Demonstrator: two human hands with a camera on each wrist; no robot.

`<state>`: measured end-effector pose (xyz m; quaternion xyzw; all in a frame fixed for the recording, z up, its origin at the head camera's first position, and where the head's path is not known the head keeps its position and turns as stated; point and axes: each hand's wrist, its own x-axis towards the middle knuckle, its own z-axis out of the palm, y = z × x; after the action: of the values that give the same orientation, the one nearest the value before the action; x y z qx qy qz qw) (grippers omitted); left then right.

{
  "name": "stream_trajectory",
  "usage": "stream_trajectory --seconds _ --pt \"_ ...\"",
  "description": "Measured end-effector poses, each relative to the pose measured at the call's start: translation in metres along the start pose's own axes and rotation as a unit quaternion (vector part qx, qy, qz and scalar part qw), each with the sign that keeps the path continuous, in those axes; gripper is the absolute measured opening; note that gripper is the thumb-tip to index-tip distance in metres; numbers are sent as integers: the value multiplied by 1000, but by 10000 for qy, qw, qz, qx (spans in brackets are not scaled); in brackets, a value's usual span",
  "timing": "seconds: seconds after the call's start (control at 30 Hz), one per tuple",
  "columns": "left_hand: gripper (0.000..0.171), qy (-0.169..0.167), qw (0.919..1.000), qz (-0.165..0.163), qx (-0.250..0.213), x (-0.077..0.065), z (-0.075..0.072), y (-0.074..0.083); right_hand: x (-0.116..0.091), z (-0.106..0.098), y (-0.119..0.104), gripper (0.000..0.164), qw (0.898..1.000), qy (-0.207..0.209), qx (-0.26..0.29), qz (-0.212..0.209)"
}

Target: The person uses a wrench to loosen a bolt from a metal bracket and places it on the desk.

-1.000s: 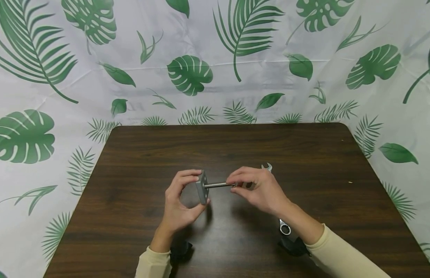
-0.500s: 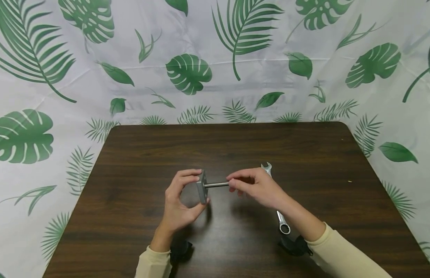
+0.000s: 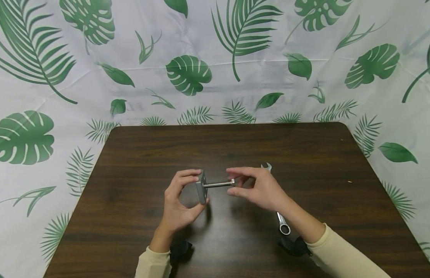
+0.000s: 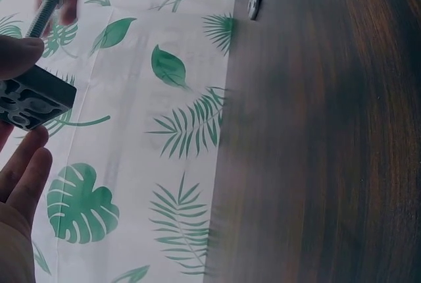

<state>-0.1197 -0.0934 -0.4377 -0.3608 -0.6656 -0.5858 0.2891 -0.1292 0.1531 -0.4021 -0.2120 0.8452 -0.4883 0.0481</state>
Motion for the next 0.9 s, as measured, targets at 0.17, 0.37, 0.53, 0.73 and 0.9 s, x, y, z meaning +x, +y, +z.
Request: stream_trajectory --seconds 0.17,0.37,0.53,0.73,0.9 --pt "44 10 10000 10 36 0 0 1 4 -5 3 30 9885 -816 809 983" --pt "42 -47 10000 65 35 0 0 1 6 -10 3 30 9739 -1060 1377 1456" --pt "43 -87 9999 49 45 0 -1 1 2 -8 0 27 9898 -666 778 990" --pt "44 -29 10000 21 16 1 0 2 -2 -2 -2 21 9997 120 -151 -117" --pt "45 7 10000 5 -88 3 -1 4 -1 3 3 22 9843 671 -747 -1453"
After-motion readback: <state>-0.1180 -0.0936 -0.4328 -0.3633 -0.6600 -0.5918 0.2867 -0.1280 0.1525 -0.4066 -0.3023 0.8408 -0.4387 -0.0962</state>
